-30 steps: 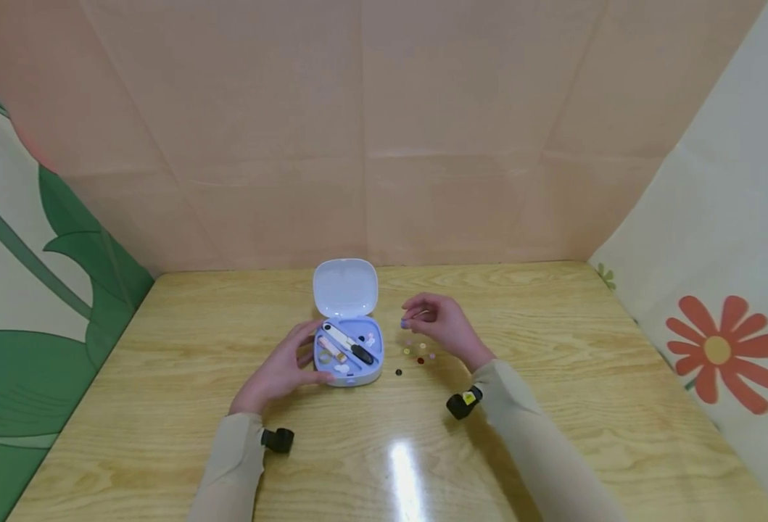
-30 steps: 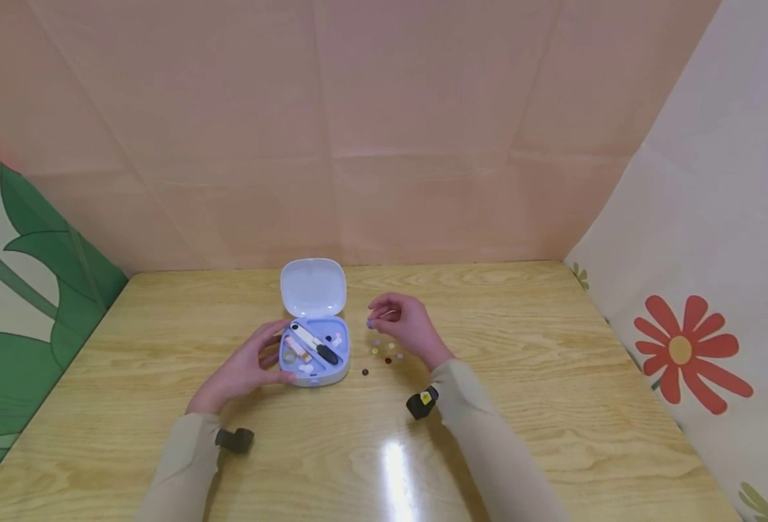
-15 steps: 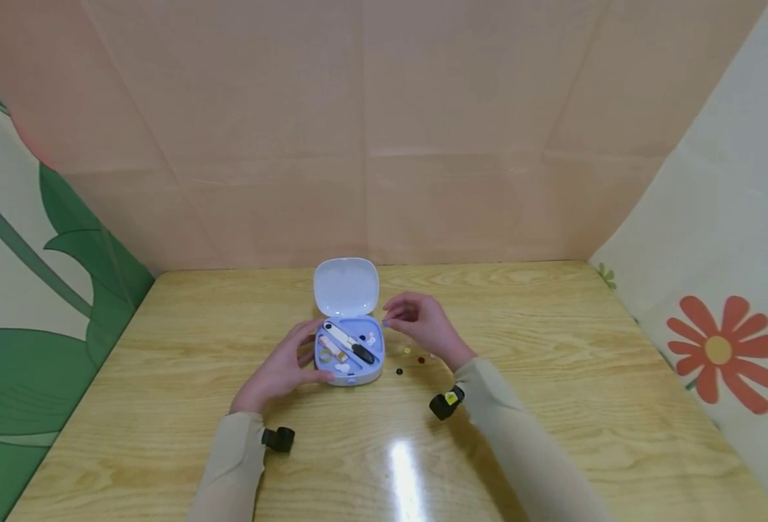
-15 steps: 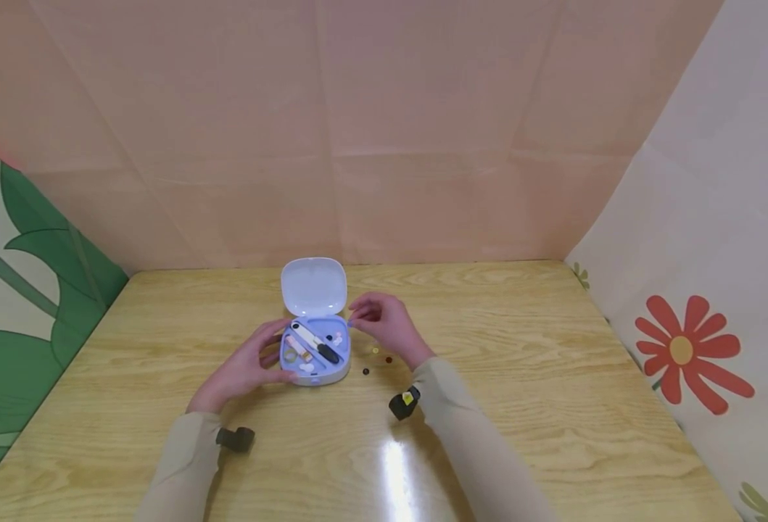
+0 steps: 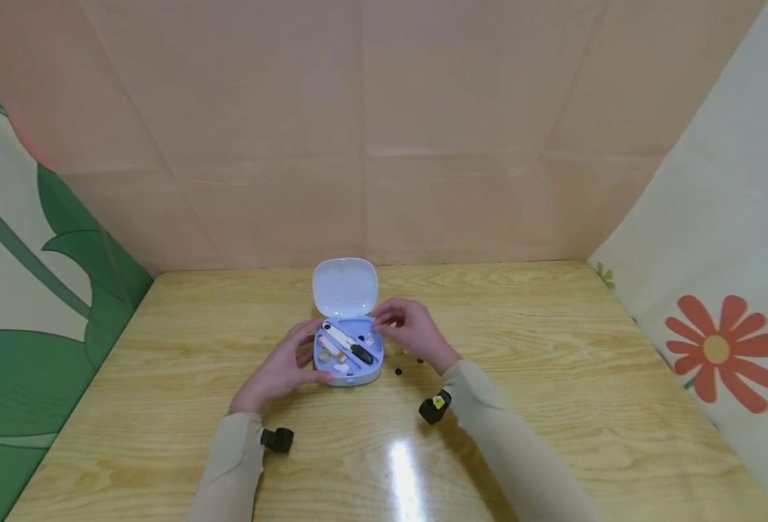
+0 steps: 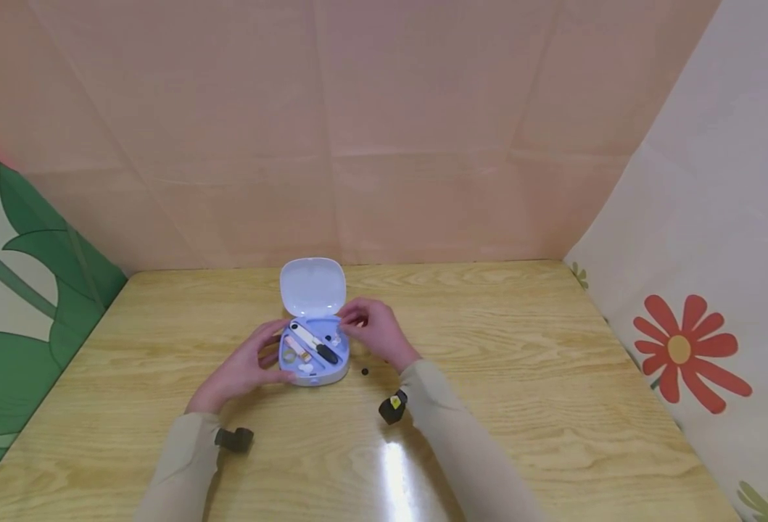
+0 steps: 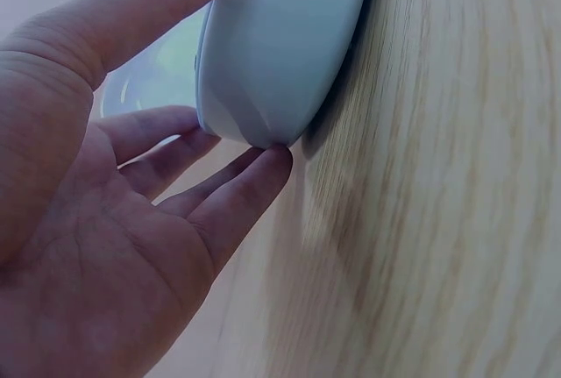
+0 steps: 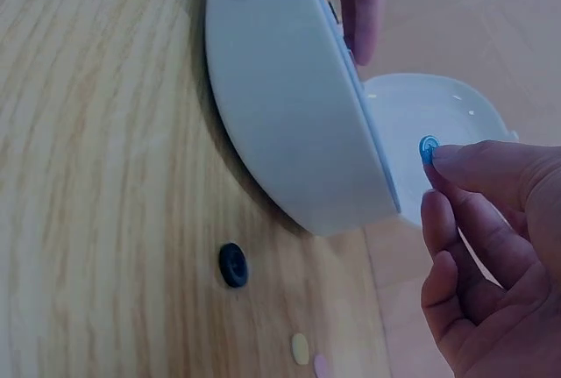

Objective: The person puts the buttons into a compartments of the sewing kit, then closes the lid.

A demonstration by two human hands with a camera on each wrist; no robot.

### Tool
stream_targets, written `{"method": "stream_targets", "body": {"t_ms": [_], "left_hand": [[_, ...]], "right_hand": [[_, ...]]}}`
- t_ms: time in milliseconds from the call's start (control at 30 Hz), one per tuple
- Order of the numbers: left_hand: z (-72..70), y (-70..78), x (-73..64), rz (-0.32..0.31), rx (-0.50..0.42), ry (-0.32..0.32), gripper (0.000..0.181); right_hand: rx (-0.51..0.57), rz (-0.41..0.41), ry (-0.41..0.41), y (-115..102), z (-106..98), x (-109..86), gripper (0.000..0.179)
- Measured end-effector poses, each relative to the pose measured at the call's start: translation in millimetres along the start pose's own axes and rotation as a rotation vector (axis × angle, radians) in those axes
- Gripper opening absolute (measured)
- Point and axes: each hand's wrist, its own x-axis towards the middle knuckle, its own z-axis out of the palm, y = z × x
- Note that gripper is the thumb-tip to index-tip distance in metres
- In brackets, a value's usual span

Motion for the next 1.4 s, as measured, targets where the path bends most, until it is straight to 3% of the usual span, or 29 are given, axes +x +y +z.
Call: {"method": "stream_targets", "body": {"t_ms": [867, 1100, 1400], "left_hand": [[0.3, -0.5, 1.0, -0.01, -0.003, 0.0, 0.085], [-1.5, -28.7, 11.3, 0.01, 0.028, 0.013, 0.088], [-1.8, -30.0, 10.5, 0.033, 0.031, 0.021, 0.089]], "right_hand": [[-0.047, 0.008, 0.01, 12.5, 5.8, -2.8, 0.014], [-0.003, 0.027, -0.029, 10.5, -1.0, -7.4, 0.017], [0.024, 0.031, -0.06, 9.8, -10.0, -13.4, 0.023]]}}
